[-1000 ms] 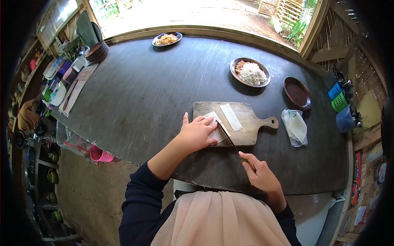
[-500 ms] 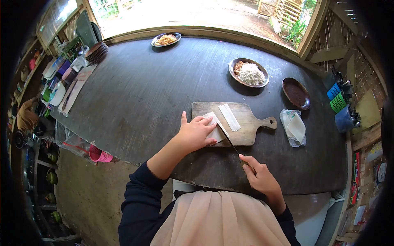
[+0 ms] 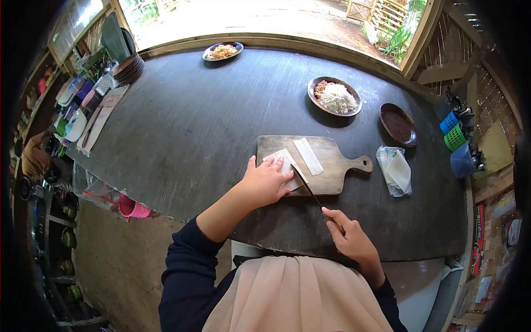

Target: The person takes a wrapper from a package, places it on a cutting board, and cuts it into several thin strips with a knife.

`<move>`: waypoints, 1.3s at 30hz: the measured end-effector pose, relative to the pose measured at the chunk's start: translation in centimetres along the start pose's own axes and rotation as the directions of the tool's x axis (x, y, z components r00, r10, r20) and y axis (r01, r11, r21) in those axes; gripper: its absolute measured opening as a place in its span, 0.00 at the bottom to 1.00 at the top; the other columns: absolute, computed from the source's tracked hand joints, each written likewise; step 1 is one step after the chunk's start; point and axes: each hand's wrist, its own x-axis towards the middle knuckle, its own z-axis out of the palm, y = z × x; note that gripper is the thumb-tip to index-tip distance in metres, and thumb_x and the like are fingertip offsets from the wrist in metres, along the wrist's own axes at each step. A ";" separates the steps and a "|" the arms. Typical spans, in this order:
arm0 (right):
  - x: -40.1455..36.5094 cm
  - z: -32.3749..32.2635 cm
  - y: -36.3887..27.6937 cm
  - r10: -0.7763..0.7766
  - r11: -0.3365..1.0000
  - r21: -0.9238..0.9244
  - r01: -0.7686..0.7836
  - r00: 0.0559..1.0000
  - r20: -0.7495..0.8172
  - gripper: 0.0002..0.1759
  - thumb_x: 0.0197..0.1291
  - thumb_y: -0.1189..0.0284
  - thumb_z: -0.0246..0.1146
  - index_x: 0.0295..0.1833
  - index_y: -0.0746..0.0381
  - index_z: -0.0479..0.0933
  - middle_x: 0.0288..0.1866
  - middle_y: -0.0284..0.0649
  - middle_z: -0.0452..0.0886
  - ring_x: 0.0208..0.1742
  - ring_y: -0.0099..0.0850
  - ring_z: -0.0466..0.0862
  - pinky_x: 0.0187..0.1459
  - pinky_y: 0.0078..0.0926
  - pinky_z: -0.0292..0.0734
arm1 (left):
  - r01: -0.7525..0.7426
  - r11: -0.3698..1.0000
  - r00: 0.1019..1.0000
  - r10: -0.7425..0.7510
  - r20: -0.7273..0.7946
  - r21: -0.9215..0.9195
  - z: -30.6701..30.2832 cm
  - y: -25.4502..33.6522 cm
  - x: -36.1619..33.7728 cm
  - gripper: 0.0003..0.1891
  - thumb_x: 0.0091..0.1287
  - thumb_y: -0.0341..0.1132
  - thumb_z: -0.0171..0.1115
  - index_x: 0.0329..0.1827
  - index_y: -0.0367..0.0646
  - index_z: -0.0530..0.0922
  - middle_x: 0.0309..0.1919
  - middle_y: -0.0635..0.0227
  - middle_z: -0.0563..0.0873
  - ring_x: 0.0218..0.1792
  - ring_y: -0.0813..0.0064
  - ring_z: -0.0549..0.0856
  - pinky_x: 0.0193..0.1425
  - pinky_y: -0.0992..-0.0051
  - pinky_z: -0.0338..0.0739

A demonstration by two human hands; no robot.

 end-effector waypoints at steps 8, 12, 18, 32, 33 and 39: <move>-0.9 -0.1 -0.2 0.041 0.999 0.001 -0.041 0.999 0.007 0.19 0.70 0.77 0.56 0.65 0.62 0.72 0.22 0.38 0.71 0.23 0.19 0.65 0.29 0.21 0.65 | 0.015 1.000 1.000 -0.014 0.017 -0.026 -0.1 0.1 0.1 0.26 0.69 0.53 0.57 0.69 0.58 0.74 0.73 0.54 0.68 0.74 0.53 0.64 0.71 0.32 0.51; -1.2 0.0 -0.1 0.016 1.000 0.014 -0.016 1.000 -0.009 0.19 0.70 0.77 0.56 0.65 0.62 0.72 0.23 0.39 0.71 0.23 0.19 0.65 0.28 0.21 0.65 | 0.012 1.000 1.000 -0.012 -0.013 0.002 0.2 0.1 -0.1 0.25 0.69 0.54 0.57 0.68 0.59 0.75 0.71 0.54 0.70 0.73 0.54 0.66 0.70 0.33 0.54; -2.7 -0.6 -0.8 0.074 0.997 -0.010 -0.074 0.997 0.011 0.19 0.69 0.77 0.56 0.64 0.63 0.72 0.24 0.44 0.75 0.22 0.22 0.69 0.28 0.23 0.67 | 0.006 0.999 0.999 -0.005 -0.039 0.032 0.3 0.1 -0.1 0.25 0.69 0.55 0.57 0.67 0.60 0.76 0.70 0.54 0.71 0.72 0.56 0.67 0.68 0.35 0.57; -4.7 -1.1 -1.2 0.206 0.978 0.013 -0.207 0.978 0.036 0.18 0.69 0.76 0.56 0.64 0.62 0.73 0.20 0.43 0.74 0.20 0.21 0.70 0.25 0.24 0.66 | 0.009 1.000 1.000 -0.009 -0.013 0.005 -0.2 0.1 -0.3 0.25 0.70 0.55 0.56 0.67 0.60 0.76 0.72 0.55 0.69 0.74 0.56 0.65 0.70 0.35 0.54; -4.3 -1.0 -0.6 0.142 0.990 -0.011 -0.141 0.990 0.015 0.18 0.69 0.76 0.56 0.64 0.62 0.73 0.19 0.43 0.74 0.19 0.21 0.70 0.25 0.24 0.66 | 0.000 1.000 1.000 0.000 -0.010 -0.010 -0.2 -0.1 -0.2 0.25 0.69 0.55 0.57 0.67 0.60 0.76 0.72 0.55 0.69 0.74 0.56 0.65 0.70 0.35 0.54; -1.3 -0.4 0.4 0.085 0.995 0.058 -0.086 0.996 0.025 0.18 0.70 0.75 0.56 0.65 0.61 0.72 0.19 0.40 0.73 0.17 0.21 0.70 0.23 0.24 0.67 | -0.008 0.998 1.000 0.008 0.002 -0.068 -0.6 -0.4 -0.2 0.25 0.68 0.56 0.59 0.66 0.60 0.77 0.72 0.57 0.70 0.73 0.57 0.66 0.70 0.40 0.57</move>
